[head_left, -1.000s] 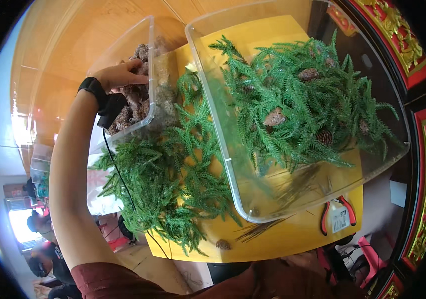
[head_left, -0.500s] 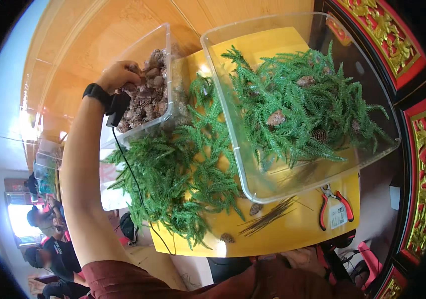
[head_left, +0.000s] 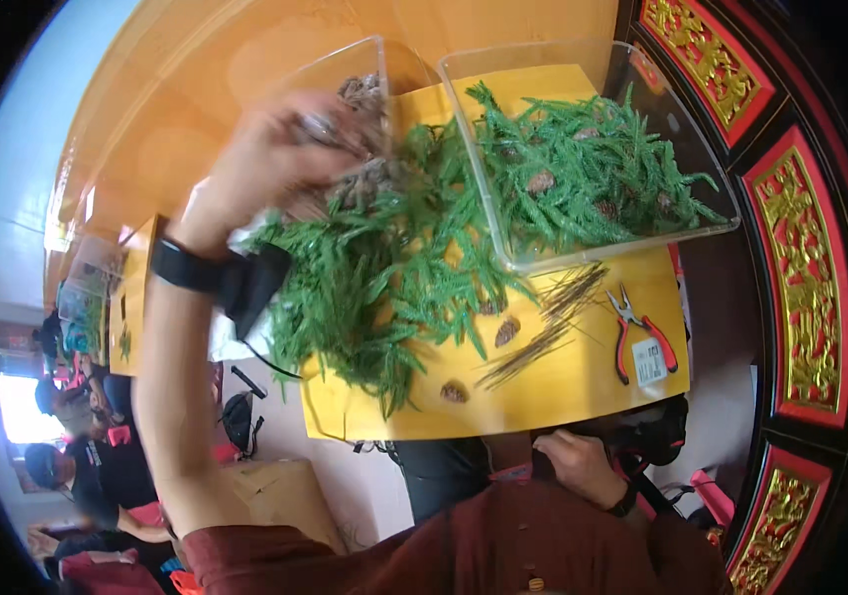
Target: Assembling artificial plant decorations by attaching plastic leaves and small decorative elements to wire stems.
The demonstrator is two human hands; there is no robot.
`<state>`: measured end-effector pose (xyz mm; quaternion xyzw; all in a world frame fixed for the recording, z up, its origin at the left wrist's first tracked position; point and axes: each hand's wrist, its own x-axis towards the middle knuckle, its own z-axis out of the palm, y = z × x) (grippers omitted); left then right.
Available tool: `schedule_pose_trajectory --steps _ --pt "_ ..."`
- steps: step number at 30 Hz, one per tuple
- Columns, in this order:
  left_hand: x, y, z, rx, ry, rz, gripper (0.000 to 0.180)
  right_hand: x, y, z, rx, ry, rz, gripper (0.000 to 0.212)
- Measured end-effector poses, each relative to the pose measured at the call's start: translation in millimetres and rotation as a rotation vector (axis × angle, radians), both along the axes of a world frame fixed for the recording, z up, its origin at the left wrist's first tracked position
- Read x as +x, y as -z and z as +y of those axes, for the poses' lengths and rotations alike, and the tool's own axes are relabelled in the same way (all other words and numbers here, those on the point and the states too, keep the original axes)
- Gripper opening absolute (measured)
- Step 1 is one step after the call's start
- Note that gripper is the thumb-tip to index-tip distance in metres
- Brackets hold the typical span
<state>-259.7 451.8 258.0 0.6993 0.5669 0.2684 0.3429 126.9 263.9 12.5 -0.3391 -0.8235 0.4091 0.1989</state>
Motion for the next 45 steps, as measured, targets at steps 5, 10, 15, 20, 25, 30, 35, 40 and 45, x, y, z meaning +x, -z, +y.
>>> schedule_pose_trajectory --steps 5,10,15,20,25,30,35,40,45 --pt "68.3 73.6 -132.6 0.31 0.086 0.162 0.028 -5.0 -28.1 -69.5 0.095 -0.079 -0.025 0.015" --pt "91.5 112.4 -228.1 0.432 -0.046 0.385 0.025 -21.1 -46.6 -143.9 0.197 -0.053 0.027 0.014" --pt "98.3 139.9 -282.0 0.44 -0.078 0.614 0.027 -23.4 -64.6 -196.9 0.173 -0.098 -0.068 0.01" --pt "109.2 145.0 -284.9 0.546 -0.118 0.684 0.041 -7.9 -72.0 -214.8 0.207 -0.128 -0.098 0.01" --pt "131.5 139.5 -284.2 0.426 -0.148 0.523 0.057 19.4 -62.3 -209.8 0.239 -0.136 -0.114 0.008" --pt "146.7 149.7 -276.6 0.422 -0.251 0.611 0.075 52.7 -41.9 -182.5 0.209 -0.149 -0.141 0.005" --pt "179.4 146.1 -281.2 0.385 -0.246 0.57 0.081 80.2 -37.7 -174.5 0.257 -0.131 -0.103 0.004" --pt "207.5 151.3 -296.0 0.319 -0.271 0.576 0.086 96.8 -38.0 -178.7 0.249 -0.136 -0.074 0.003" --pt "225.3 157.3 -310.6 0.39 -0.346 0.541 0.089 105.2 -35.5 -178.7 0.286 -0.168 -0.086 0.004"
